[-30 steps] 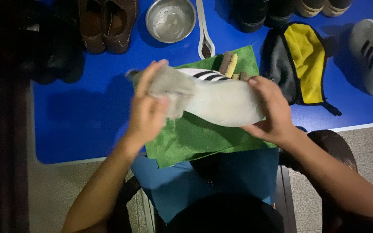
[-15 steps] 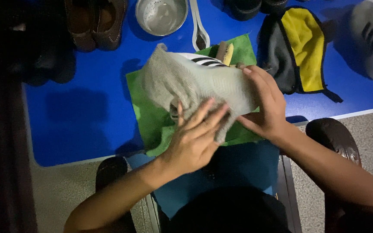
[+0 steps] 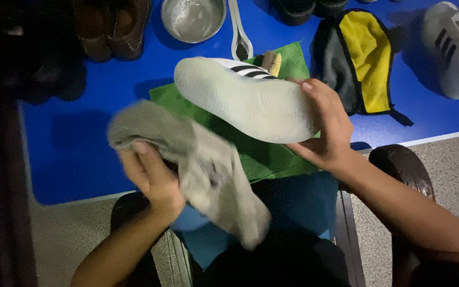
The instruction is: The person cleans a white sneaker by wiping it with a cloth, inserting colorful plastic strips into the shoe's upper, and scrubbing the surface with a brush. The person repeatedly dips the brush into a bowl of water and scrubs the shoe on a green towel.
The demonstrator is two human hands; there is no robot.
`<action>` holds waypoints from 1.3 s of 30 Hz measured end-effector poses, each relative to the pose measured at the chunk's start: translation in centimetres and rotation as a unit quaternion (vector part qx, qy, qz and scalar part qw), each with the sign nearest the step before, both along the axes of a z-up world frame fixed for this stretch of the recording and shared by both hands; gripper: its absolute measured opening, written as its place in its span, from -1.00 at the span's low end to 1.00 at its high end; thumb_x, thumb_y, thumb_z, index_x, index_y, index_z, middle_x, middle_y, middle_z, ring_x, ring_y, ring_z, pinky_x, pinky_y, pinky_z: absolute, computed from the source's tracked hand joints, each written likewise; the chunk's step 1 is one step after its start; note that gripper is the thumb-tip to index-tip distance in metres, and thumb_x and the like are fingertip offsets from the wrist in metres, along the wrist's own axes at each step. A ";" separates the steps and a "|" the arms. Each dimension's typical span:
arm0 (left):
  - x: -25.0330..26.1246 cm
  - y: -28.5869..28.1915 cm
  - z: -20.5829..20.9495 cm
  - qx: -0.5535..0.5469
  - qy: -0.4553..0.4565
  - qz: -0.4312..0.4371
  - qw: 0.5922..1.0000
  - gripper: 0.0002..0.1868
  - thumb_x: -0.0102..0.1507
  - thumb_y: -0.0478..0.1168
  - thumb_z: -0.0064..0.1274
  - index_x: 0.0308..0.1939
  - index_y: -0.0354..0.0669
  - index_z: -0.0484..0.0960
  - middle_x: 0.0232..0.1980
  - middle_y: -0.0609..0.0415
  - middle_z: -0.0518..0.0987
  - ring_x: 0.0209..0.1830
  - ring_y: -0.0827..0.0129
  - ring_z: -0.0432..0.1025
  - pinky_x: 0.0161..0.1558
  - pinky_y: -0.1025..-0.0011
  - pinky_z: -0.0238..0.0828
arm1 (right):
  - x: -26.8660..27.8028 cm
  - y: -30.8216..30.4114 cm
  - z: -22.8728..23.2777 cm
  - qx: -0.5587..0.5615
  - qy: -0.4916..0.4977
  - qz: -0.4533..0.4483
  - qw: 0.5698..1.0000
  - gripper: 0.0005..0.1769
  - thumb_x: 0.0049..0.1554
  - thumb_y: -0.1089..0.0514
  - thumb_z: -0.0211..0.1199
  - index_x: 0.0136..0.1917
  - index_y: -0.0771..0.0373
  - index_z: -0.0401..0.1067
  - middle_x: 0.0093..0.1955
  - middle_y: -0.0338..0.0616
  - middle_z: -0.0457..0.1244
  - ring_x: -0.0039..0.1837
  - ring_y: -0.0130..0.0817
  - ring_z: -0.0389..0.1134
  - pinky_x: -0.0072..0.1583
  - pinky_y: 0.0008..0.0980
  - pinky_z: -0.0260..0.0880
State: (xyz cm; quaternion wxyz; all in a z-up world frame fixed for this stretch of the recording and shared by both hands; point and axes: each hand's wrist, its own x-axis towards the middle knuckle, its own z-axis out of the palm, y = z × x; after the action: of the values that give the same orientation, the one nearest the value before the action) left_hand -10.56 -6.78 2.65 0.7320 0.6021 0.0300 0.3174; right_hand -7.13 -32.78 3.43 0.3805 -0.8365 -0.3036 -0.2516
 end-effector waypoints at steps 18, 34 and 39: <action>3.8 -1.3 0.6 0.625 -0.196 -0.068 0.753 -0.78 0.20 -0.37 -0.08 -0.08 -0.31 0.53 -0.14 -0.16 0.39 -0.27 0.07 0.42 -0.24 0.25 0.41 | 0.6 0.7 0.0 0.009 -0.058 0.029 0.998 -0.21 -0.09 0.17 0.46 0.24 0.65 0.17 0.13 0.47 0.13 0.15 0.38 0.21 0.16 0.15 0.21; 4.9 0.8 -1.8 0.408 0.006 -0.240 0.881 -0.34 0.23 0.14 -0.18 0.27 -0.23 0.28 0.32 -0.29 0.24 0.32 -0.06 0.18 0.32 0.13 0.04 | 1.8 -2.4 -2.3 0.073 -0.093 -0.009 0.993 -0.20 0.06 -0.01 0.22 0.39 0.41 -0.04 0.29 0.25 -0.02 0.34 0.18 0.09 0.38 0.07 0.15; 5.3 1.5 -2.4 -0.221 0.117 -0.378 0.891 0.04 0.00 0.45 -0.01 0.28 -0.29 0.22 0.28 -0.09 0.31 0.18 -0.09 0.32 0.01 -0.11 0.38 | 0.8 -2.0 -3.5 -0.106 -0.216 0.031 0.970 -0.72 0.25 0.10 0.00 0.09 0.37 0.18 0.22 0.24 0.16 0.23 0.34 0.14 0.16 0.26 0.21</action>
State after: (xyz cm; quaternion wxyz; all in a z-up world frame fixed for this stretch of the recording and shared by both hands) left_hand -5.30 -5.28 0.28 0.9020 0.4235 -0.0455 -0.0711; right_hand -6.34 -34.79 -0.06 0.2232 -0.7880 -0.4291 -0.3809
